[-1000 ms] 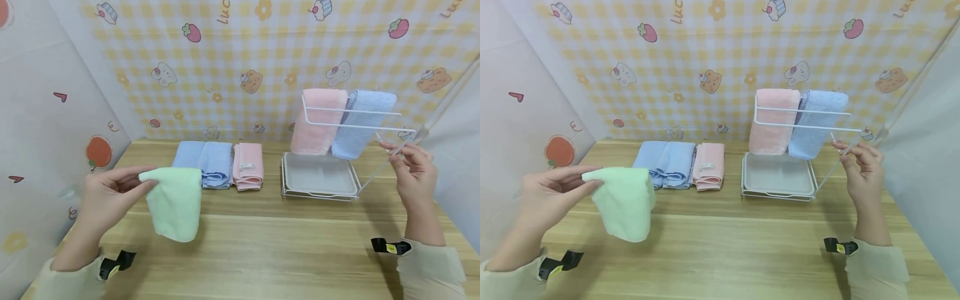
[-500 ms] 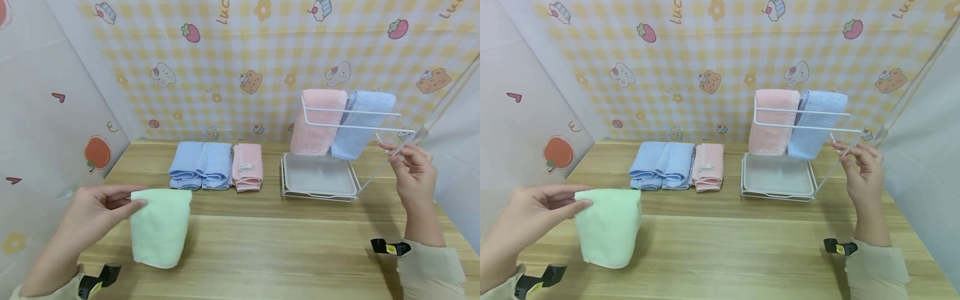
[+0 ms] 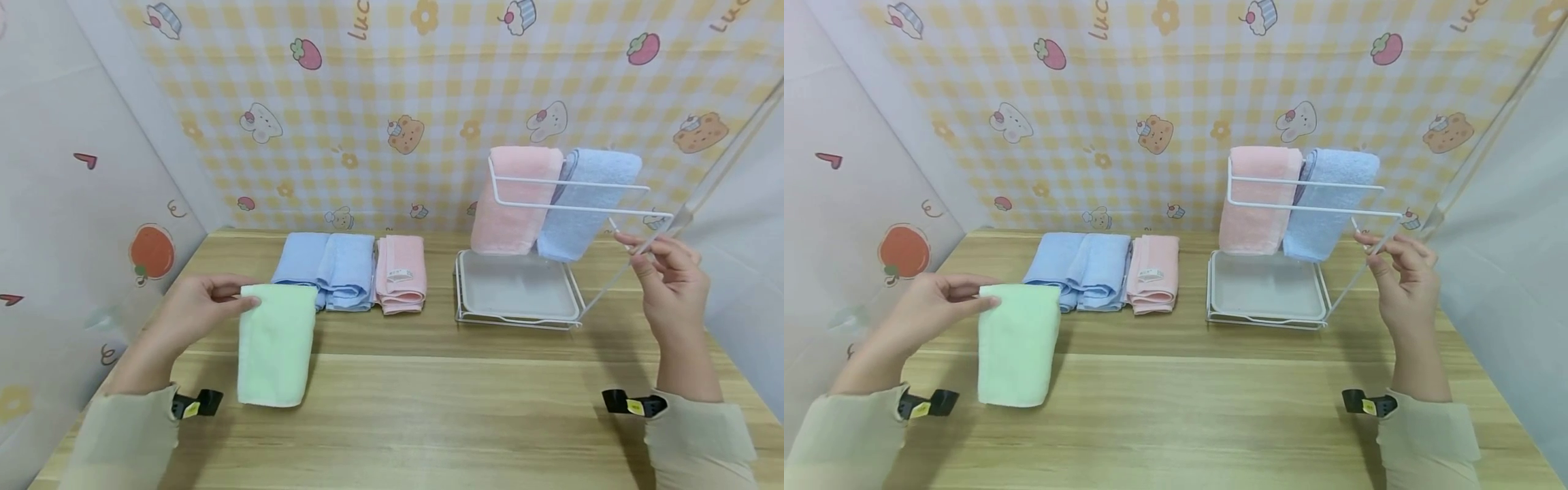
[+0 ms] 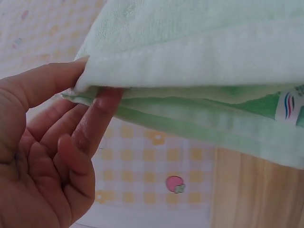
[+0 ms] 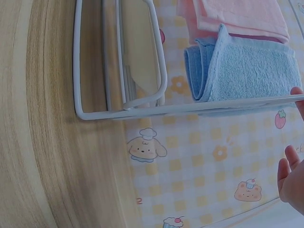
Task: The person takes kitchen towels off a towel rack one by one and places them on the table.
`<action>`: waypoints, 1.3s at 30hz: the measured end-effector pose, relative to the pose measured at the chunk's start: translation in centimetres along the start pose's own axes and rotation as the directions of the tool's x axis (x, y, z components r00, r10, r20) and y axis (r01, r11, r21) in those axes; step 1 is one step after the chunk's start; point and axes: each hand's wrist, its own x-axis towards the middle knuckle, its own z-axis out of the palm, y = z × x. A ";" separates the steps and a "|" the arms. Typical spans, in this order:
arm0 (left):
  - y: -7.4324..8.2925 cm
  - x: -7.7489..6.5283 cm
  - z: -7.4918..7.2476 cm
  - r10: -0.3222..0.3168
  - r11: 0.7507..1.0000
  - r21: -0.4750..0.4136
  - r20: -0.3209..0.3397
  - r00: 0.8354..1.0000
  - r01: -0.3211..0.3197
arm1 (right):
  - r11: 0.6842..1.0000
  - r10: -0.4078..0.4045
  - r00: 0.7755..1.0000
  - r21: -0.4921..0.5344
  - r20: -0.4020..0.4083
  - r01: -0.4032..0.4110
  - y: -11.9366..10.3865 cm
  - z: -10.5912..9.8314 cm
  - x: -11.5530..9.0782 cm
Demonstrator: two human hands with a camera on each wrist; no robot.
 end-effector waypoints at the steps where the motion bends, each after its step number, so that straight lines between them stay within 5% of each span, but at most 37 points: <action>1: -0.3 0.4 0.1 -0.005 1.000 0.008 0.003 1.000 0.005 | 1.000 0.001 1.000 -0.002 0.001 -0.001 0.0 0.0 0.0; 11: -3.4 3.3 0.9 -0.015 0.993 -0.114 0.102 0.995 0.027 | 0.998 0.008 1.000 0.058 0.002 -0.008 0.1 0.2 0.1; 19: -4.4 4.5 2.4 -0.015 0.988 -0.152 0.124 0.992 0.034 | 0.999 0.002 1.000 0.046 -0.011 -0.002 0.1 0.1 0.0; 29: -5.2 5.0 4.3 0.052 0.992 -0.126 0.247 0.968 -0.021 | 0.999 0.005 1.000 0.044 -0.006 -0.005 0.1 0.1 0.1; 39: -4.9 4.7 4.6 0.062 0.992 -0.118 0.256 0.965 -0.033 | 0.999 0.011 1.000 0.037 -0.003 -0.011 0.1 0.0 0.0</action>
